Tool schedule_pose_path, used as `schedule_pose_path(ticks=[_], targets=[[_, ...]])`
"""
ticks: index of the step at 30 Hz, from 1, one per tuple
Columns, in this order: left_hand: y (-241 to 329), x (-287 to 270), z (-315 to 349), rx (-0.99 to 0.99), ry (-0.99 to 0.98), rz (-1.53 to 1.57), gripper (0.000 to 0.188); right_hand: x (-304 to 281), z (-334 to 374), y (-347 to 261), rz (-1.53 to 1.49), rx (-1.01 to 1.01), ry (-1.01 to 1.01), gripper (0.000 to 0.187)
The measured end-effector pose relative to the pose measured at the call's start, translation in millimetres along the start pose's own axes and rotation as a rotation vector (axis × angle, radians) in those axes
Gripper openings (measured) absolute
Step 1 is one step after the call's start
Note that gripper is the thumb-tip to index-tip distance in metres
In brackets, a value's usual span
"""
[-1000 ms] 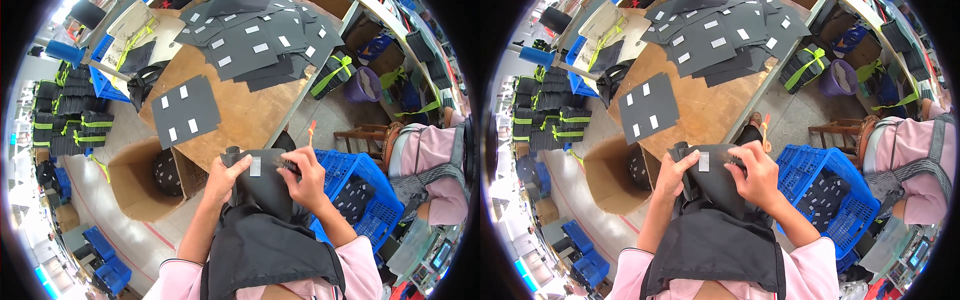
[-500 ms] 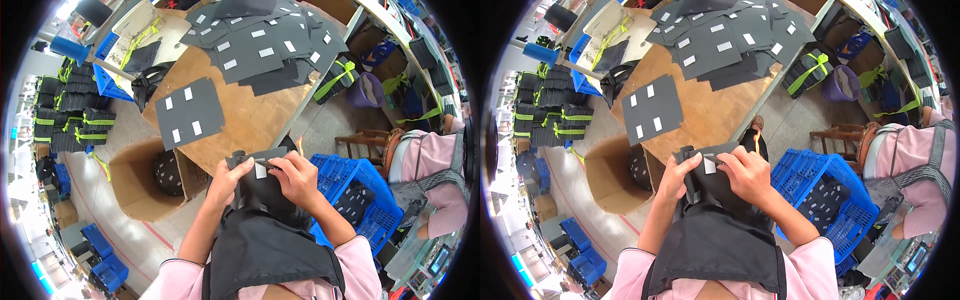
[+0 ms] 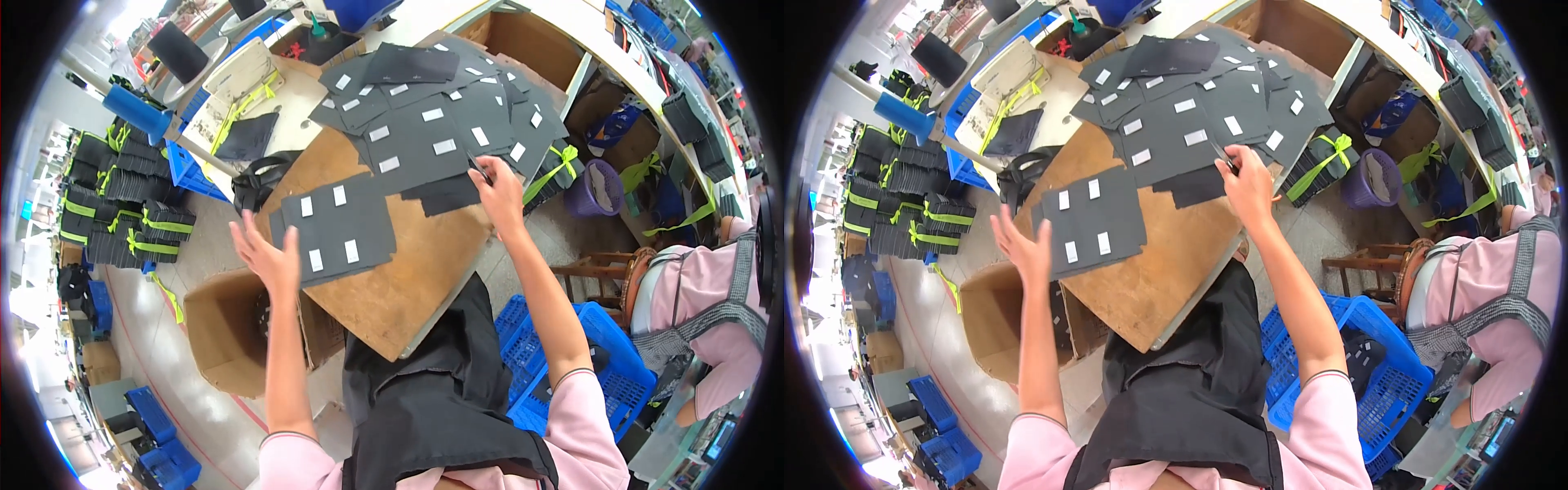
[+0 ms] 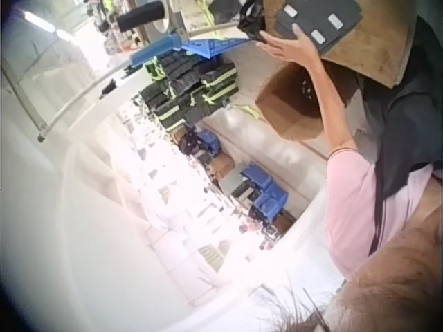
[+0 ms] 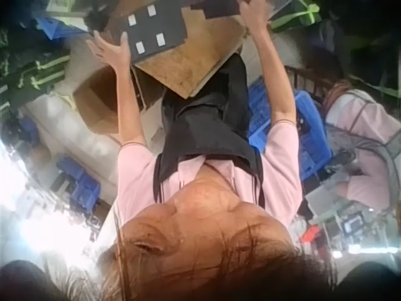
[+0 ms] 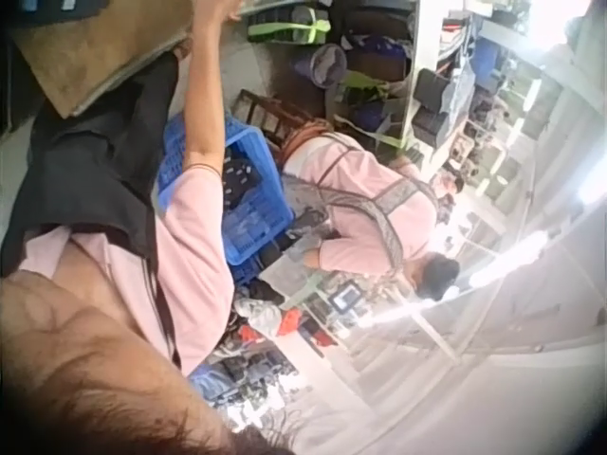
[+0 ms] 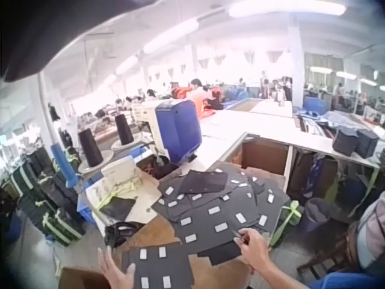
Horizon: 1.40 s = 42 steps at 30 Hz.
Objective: Inspecting and handling small rectangular textile pieces with white patches at a factory workbench.
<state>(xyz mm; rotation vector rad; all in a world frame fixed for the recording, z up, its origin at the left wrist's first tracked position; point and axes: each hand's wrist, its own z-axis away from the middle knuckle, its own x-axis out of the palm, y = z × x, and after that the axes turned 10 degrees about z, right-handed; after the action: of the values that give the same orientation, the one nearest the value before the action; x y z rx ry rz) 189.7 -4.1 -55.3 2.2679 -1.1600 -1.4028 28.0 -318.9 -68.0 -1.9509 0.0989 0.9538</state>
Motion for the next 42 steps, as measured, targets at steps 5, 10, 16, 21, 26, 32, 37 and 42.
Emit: schedule_pose_path(ticks=[5,10,16,21,26,32,37,42], targets=[[4,21,50,0.026,-0.595,-0.185,0.058,40,-38,-3,0.276,0.083,-0.031,0.030],[-27,31,37,-0.020,-0.513,-0.167,0.055,39,-39,-3,0.245,0.156,-0.087,0.025],[-11,35,32,-0.022,-0.395,-0.175,0.062,44,-34,-20,0.299,0.145,-0.114,0.053],[38,24,14,0.066,-0.208,0.264,0.070,20,-34,-40,0.151,0.170,-0.145,0.032],[96,22,4,0.009,-0.464,0.801,0.078,-57,12,-64,-0.058,-0.439,-0.252,0.030],[115,-11,26,-0.454,-1.289,1.500,0.071,-130,58,-64,-0.248,-0.530,-0.848,0.022],[115,-46,70,-0.609,-1.170,1.306,0.027,-119,105,-67,0.037,-0.316,-0.304,0.018],[128,-57,84,-0.809,-0.886,1.219,0.027,-90,143,-110,-0.162,-0.458,-0.131,0.017]])
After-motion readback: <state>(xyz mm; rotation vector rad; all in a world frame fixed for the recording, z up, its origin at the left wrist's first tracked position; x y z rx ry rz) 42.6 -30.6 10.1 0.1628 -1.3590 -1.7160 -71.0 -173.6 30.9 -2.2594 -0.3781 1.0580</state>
